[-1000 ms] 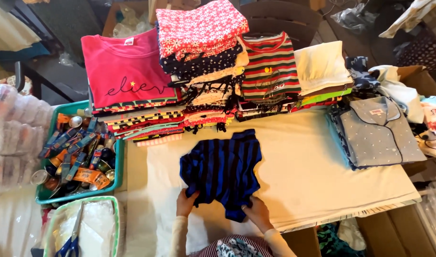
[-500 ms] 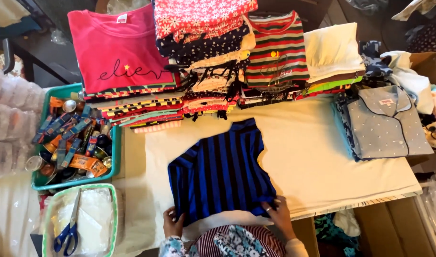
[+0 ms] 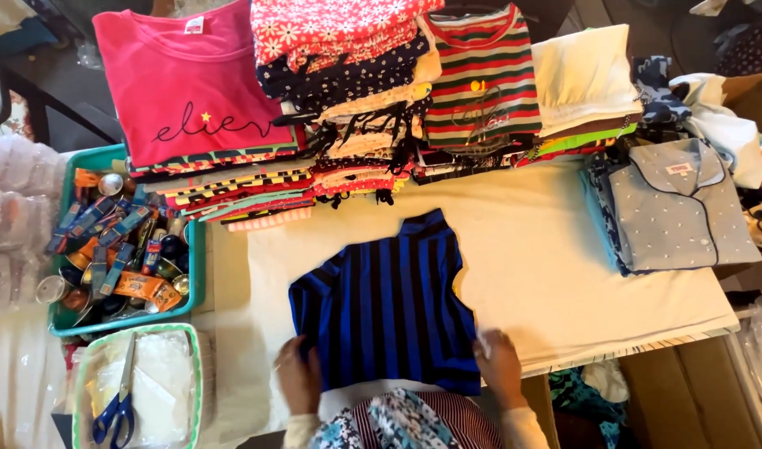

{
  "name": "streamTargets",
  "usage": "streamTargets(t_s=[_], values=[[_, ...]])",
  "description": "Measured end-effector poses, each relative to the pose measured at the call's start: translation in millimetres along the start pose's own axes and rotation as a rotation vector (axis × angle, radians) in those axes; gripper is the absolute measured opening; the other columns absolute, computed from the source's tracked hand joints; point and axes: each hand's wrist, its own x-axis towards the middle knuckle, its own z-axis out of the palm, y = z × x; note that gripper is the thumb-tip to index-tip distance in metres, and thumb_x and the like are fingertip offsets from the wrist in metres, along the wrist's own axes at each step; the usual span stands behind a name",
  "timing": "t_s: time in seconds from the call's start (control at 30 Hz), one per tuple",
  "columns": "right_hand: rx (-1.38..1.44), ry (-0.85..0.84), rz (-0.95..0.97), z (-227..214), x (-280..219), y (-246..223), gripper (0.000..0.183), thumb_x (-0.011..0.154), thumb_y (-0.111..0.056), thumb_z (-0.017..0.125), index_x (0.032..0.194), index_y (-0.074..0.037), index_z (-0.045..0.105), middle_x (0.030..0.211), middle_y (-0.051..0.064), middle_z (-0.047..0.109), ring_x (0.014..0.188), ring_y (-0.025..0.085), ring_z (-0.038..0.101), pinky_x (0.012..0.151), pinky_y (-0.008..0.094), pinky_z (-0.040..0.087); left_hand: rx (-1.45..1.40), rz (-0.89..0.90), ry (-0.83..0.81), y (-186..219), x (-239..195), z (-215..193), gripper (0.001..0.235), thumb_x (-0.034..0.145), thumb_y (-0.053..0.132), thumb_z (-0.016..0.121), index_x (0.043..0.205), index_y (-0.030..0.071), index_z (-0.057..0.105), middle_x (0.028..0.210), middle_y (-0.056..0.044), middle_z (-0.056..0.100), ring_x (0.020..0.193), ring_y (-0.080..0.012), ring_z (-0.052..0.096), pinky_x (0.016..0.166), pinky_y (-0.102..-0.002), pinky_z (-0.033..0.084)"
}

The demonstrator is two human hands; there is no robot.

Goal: The person folds various garments, including a striped shirt and patterned pajama pants, on a table.

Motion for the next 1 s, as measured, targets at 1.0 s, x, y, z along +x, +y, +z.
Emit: streamTargets(t_s=[1.0], values=[[0.019,0.133,-0.12,53,306,-104,0.018,0.088,-0.019,0.074,0.103,-0.01,0.071,0.099,0.014,0.074,0.095,0.033,0.073,0.086,0.043,0.059,0.159,0.163,-0.075,-37,244,113,0.021,0.075,0.02,0.08,0.095,0.018,0.073,0.1,-0.009,0.066,0.093,-0.0381,0.065,0.08,-0.051,0.054]])
